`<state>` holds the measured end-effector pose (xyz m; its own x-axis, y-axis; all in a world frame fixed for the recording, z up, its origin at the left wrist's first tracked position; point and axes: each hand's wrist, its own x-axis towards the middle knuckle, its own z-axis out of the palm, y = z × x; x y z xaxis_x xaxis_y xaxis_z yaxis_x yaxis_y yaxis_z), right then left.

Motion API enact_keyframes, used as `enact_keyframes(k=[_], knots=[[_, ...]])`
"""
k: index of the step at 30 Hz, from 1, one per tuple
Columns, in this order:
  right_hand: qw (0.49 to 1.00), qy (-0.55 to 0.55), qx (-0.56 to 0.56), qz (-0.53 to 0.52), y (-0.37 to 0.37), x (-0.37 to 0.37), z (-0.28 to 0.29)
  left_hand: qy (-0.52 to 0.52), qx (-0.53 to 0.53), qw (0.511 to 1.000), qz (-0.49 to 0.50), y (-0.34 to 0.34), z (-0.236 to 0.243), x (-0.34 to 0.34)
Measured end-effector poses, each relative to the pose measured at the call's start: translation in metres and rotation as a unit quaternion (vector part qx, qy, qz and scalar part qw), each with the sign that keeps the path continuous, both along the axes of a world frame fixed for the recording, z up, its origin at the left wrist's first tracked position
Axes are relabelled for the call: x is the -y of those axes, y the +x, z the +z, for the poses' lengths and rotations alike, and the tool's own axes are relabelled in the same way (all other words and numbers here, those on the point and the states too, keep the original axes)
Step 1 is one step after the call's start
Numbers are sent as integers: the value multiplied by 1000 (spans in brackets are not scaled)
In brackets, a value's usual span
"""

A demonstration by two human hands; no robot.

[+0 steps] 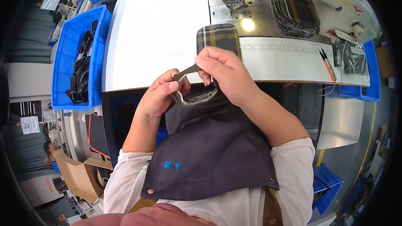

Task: The person sews a zipper onto a small black pouch using an industrial sewing machine. They align the zipper with the pouch edge and guide the fabric under the needle, stitching along the zipper teeth. The person handles the pouch and zipper with both hands to maintain alignment during the sewing process.

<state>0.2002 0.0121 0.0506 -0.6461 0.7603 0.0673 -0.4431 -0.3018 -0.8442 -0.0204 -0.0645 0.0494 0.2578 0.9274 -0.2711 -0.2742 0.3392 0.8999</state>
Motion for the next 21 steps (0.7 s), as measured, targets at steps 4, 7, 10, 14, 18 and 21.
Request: enact_keyframes(k=[4, 7, 10, 14, 18, 21], knots=[[998, -25, -53, -25, 8, -7, 6, -29, -1, 999, -14, -1, -26, 11], [997, -27, -55, -39, 8, -11, 8, -46, 40, 998, -2, 12, -28, 18], [998, -38, -36, -25, 5, -14, -3, -46, 175, 982, 50, -1, -46, 24], [996, -72, -31, 42, 11, -3, -42, 18, 340, 935, 102, -6, -45, 20], [989, -79, 66, 107, 21, 19, -48, 25, 349, 930, 116, -19, -63, 18], [982, -18, 159, 103, 23, 20, -37, -52, 340, 935, 85, -29, -57, 20]])
